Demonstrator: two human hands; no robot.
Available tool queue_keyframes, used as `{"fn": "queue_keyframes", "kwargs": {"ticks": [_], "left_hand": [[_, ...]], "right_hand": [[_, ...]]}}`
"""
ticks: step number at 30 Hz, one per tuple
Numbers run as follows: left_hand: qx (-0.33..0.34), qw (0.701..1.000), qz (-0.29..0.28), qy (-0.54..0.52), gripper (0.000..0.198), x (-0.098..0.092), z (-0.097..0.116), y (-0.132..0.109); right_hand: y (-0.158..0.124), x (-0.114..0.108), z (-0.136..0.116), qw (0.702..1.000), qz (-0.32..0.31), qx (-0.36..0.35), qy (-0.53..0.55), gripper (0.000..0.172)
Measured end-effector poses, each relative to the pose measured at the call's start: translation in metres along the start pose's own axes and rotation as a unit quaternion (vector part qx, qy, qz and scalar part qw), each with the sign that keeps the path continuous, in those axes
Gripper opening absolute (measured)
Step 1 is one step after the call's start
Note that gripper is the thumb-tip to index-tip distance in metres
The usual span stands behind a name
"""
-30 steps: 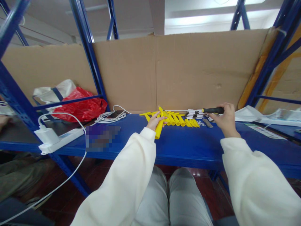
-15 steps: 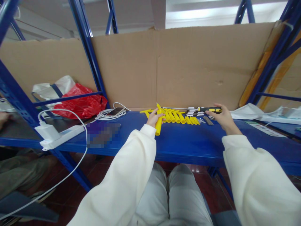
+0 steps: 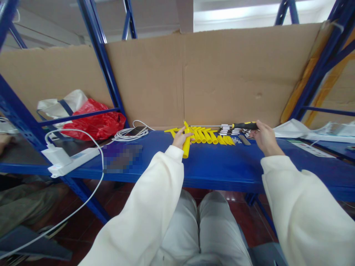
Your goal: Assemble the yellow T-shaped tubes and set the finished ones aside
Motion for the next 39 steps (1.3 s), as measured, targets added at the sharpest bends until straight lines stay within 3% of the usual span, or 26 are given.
{"fn": "queue_keyframes", "kwargs": {"ticks": [5,15,20,25,32,39], "left_hand": [[-0.007,1.000,-0.008,0.021,0.093,0.001,0.000,0.000],[-0.014,0.998,-0.012,0.053,0.091,0.004,0.003,-0.005],[-0.015,0.999,-0.008,0.051,0.092,0.004,0.002,-0.006],[-0.010,0.999,0.001,0.036,0.089,0.002,0.001,-0.002],[-0.016,0.999,0.021,0.045,0.094,0.003,0.004,-0.006],[-0.017,0.998,0.017,0.055,0.091,0.004,0.008,-0.010]], "right_hand": [[-0.001,-0.005,0.000,1.000,-0.015,-0.012,-0.002,0.036],[-0.012,0.003,-0.006,0.993,0.037,0.103,0.033,0.049],[-0.006,-0.004,-0.007,0.988,0.033,0.128,0.080,0.034],[-0.005,-0.006,-0.008,0.992,-0.012,0.101,0.069,0.025],[-0.001,-0.005,-0.004,0.996,-0.024,0.087,0.028,0.037],[-0.002,-0.003,-0.010,0.998,-0.065,0.024,0.011,0.045]]}}
Point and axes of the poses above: each hand's wrist, its own y-axis towards the middle knuckle, its own x-axis out of the palm, z = x × y, the point moved 3 cm from there along y, towards the middle knuckle, and after that the axes turned 7 degrees about x, right-handed, at the moved point
